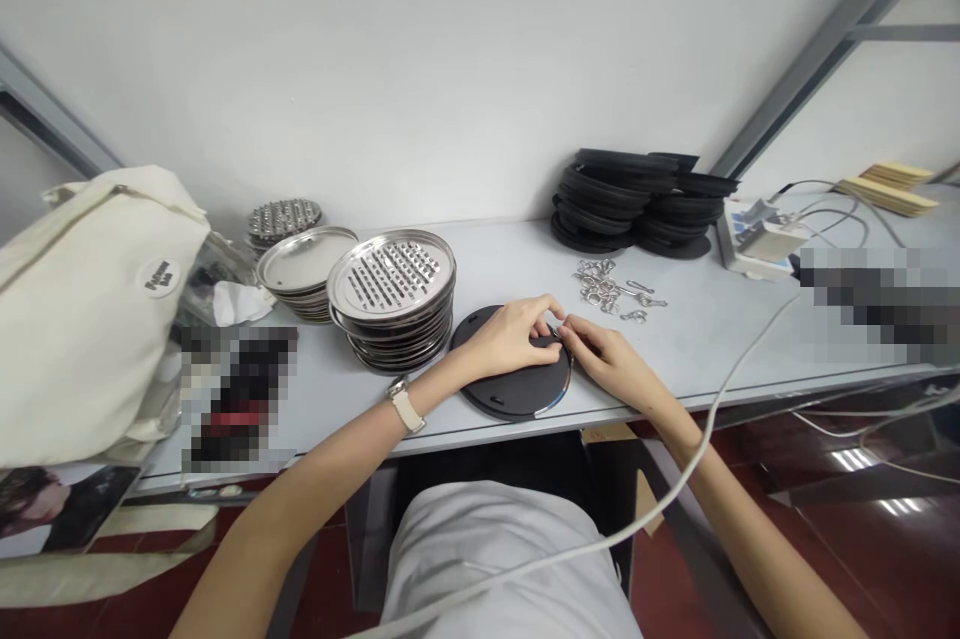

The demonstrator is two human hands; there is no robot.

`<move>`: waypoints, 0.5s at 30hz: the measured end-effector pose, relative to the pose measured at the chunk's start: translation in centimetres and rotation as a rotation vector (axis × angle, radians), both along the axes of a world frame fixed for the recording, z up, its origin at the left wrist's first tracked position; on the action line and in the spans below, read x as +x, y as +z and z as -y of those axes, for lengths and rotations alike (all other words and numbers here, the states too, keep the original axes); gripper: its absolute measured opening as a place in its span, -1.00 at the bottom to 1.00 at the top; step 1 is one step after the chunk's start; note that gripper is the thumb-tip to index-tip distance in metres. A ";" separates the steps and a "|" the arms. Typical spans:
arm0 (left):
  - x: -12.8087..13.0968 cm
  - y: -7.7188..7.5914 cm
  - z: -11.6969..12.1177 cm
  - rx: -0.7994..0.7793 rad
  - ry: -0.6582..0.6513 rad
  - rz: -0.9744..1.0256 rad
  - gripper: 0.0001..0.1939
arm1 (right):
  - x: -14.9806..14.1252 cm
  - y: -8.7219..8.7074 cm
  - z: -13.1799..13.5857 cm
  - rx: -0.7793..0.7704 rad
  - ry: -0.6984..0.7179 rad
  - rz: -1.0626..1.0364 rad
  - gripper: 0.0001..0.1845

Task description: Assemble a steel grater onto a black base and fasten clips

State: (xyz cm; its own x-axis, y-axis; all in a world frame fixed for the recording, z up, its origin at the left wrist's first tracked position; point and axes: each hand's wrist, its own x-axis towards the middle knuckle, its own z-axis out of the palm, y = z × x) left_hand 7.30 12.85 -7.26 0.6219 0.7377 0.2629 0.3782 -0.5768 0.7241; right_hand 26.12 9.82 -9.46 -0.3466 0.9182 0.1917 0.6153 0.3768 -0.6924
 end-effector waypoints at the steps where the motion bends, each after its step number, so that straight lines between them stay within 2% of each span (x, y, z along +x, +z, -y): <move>1: 0.0 0.0 0.0 -0.010 -0.002 0.000 -0.66 | 0.0 0.0 0.0 0.005 -0.005 0.003 -0.66; 6: 0.0 0.1 0.1 -0.027 -0.014 0.001 -0.64 | -0.1 0.1 0.0 0.006 -0.008 0.002 -0.68; 11: 0.1 0.1 0.1 0.048 0.003 -0.032 -0.70 | 0.0 0.2 0.0 -0.001 0.031 -0.002 -0.67; 15: 0.1 0.2 0.2 0.041 0.007 -0.039 -0.59 | 0.2 0.0 0.0 0.008 0.028 0.028 -0.65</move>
